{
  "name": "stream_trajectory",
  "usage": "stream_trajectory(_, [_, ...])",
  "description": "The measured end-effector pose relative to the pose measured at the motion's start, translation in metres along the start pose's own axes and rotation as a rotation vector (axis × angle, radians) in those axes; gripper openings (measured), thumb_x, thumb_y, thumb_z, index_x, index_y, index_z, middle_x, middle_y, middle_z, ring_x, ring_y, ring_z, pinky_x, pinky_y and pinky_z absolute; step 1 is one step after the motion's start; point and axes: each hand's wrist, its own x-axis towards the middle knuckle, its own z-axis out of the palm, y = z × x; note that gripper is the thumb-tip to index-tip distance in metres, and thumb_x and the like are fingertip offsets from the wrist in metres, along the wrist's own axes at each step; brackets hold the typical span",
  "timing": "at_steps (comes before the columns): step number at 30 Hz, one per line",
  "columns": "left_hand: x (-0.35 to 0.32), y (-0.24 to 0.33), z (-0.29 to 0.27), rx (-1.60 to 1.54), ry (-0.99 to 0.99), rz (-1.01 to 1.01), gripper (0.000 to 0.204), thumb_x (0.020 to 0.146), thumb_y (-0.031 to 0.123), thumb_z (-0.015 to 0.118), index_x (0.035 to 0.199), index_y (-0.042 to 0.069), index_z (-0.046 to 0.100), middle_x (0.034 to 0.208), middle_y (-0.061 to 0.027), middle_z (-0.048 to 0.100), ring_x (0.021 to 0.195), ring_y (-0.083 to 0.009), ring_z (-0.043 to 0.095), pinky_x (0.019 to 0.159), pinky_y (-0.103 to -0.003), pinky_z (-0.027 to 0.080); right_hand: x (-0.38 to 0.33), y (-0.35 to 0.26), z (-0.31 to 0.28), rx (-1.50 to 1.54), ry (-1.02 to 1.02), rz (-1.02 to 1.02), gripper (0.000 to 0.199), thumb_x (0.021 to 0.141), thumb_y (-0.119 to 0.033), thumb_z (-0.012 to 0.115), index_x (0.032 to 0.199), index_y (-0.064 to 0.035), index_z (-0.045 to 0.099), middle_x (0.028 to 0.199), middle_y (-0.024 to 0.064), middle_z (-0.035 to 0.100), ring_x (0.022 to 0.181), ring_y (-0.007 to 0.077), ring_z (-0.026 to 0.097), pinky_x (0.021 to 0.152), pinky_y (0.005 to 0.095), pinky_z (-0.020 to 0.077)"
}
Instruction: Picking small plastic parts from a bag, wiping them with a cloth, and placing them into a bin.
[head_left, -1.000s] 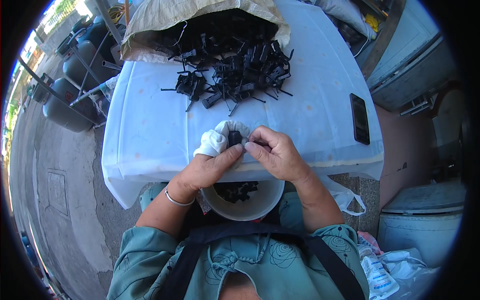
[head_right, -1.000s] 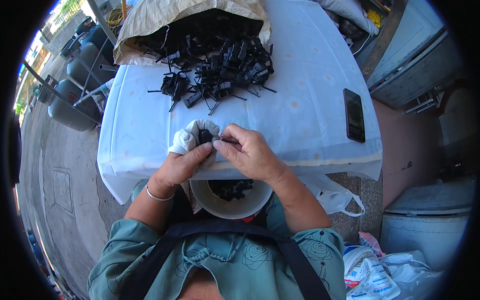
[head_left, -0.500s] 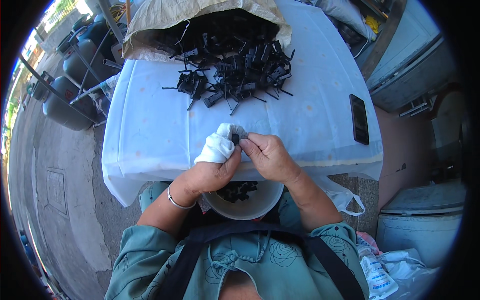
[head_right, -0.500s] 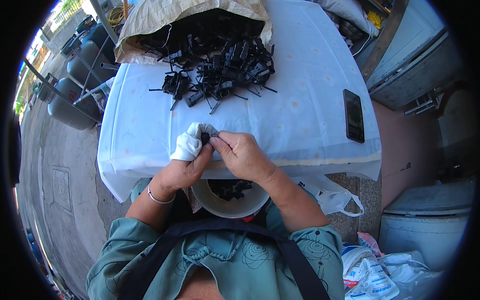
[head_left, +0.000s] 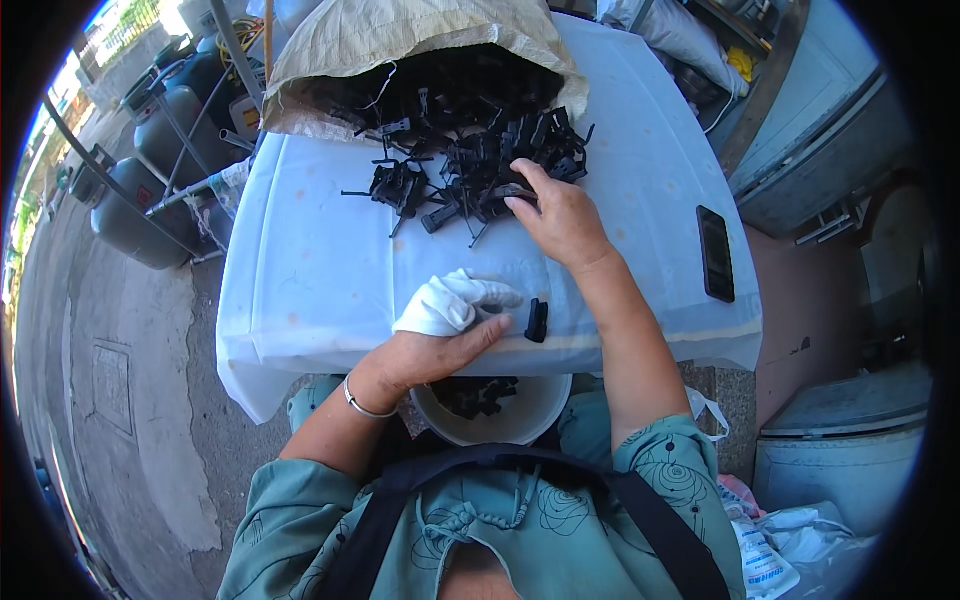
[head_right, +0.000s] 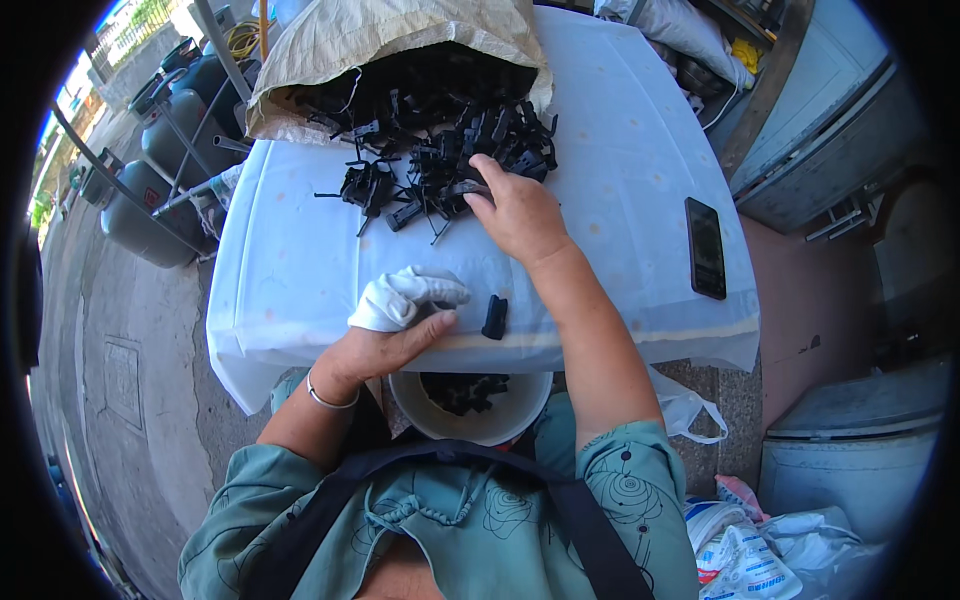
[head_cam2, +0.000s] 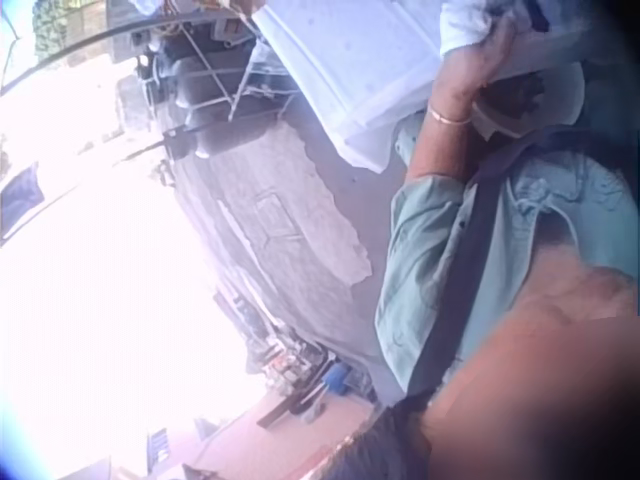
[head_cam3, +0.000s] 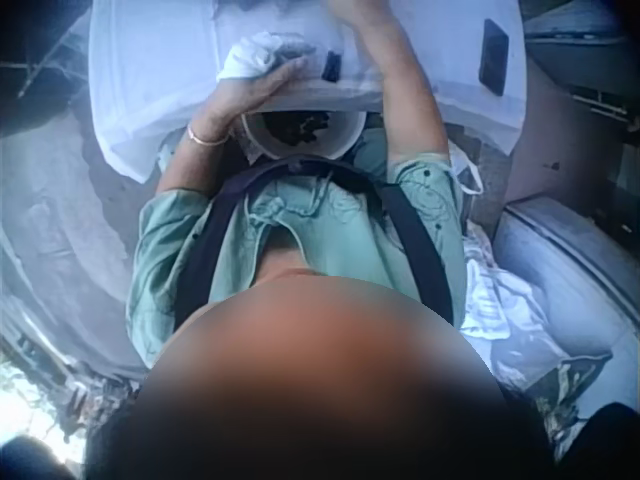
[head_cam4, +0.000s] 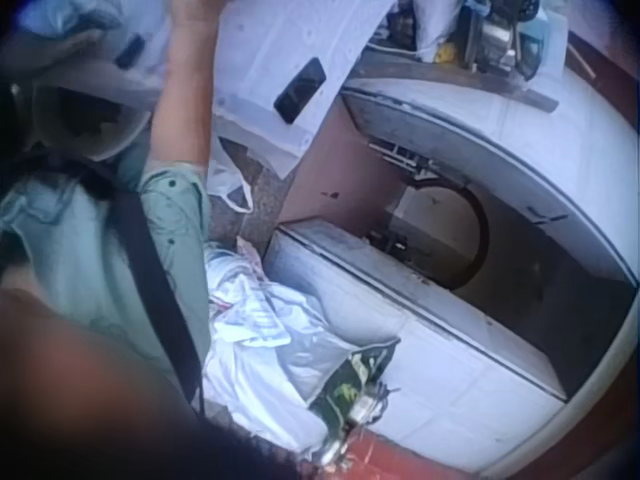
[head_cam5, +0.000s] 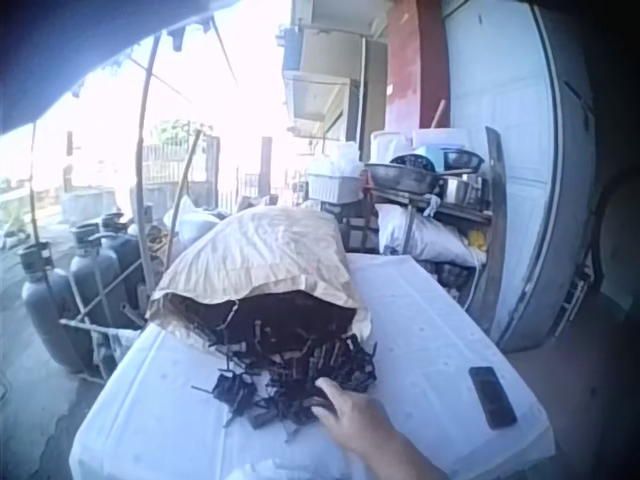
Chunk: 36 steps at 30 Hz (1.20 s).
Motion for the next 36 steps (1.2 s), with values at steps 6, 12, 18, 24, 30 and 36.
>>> stream_trajectory(6, [0.007, -0.020, 0.002, 0.276, 0.342, 0.059, 0.019, 0.083, 0.004, 0.060, 0.102, 0.003, 0.064, 0.094, -0.0111, 0.064, 0.087, -0.0205, 0.060, 0.078, -0.030, 0.048, -0.040, -0.011, -0.003, 0.045, -0.032, 0.003, 0.034, 0.079, -0.007, 0.063, 0.112, -0.0053, 0.052, 0.080, 0.0193, 0.063, 0.070, 0.0344, 0.062, 0.062, 0.0398, 0.0497])
stream_trajectory(12, [0.013, -0.022, 0.012, 0.252, 0.340, 0.042, 0.020, 0.083, 0.002, 0.059, 0.102, 0.003, 0.064, 0.089, -0.0104, 0.063, 0.082, -0.0198, 0.059, 0.075, -0.030, 0.048, -0.055, -0.008, 0.001, 0.118, 0.013, 0.223, 0.035, 0.079, -0.009, 0.064, 0.111, -0.0040, 0.053, 0.080, 0.0196, 0.063, 0.070, 0.0349, 0.062, 0.061, 0.0398, 0.0494])
stream_trajectory(18, [0.017, -0.018, 0.017, 0.266, 0.237, -0.063, 0.021, 0.083, 0.006, 0.059, 0.103, 0.003, 0.063, 0.091, -0.0161, 0.063, 0.080, -0.0259, 0.061, 0.072, -0.033, 0.048, -0.051, 0.008, 0.013, -0.111, 0.017, 0.192, 0.034, 0.079, -0.014, 0.063, 0.110, -0.0073, 0.054, 0.077, 0.0174, 0.063, 0.071, 0.0365, 0.061, 0.062, 0.0436, 0.0493])
stream_trajectory(24, [0.017, -0.007, 0.033, 0.353, -0.112, 0.327, 0.016, 0.079, 0.014, 0.061, 0.092, 0.005, 0.064, 0.079, -0.0165, 0.062, 0.071, -0.0388, 0.058, 0.063, -0.044, 0.047, -0.052, 0.002, -0.006, 0.099, -0.051, 0.346, 0.035, 0.076, -0.020, 0.067, 0.107, -0.0070, 0.057, 0.076, 0.0159, 0.063, 0.071, 0.0335, 0.062, 0.061, 0.0419, 0.0497])
stream_trajectory(30, [0.014, 0.005, 0.021, 0.077, -0.029, -0.073, 0.016, 0.084, 0.018, 0.060, 0.082, 0.003, 0.064, 0.074, -0.0186, 0.060, 0.069, -0.0377, 0.056, 0.061, -0.041, 0.046, -0.051, 0.002, 0.009, -0.066, 0.030, 0.148, 0.035, 0.073, -0.013, 0.068, 0.106, -0.0022, 0.060, 0.088, 0.0177, 0.064, 0.076, 0.0332, 0.062, 0.064, 0.0380, 0.0504])
stream_trajectory(36, [0.016, 0.001, -0.001, -0.400, 0.383, -0.402, 0.026, 0.093, 0.023, 0.053, 0.103, 0.000, 0.058, 0.077, 0.0009, 0.057, 0.061, -0.0055, 0.048, 0.053, -0.021, 0.041, -0.063, -0.019, -0.018, -0.067, 0.159, -0.234, 0.044, 0.064, 0.004, 0.061, 0.106, -0.0063, 0.063, 0.066, 0.0087, 0.051, 0.056, 0.0286, 0.053, 0.051, 0.0373, 0.0444])
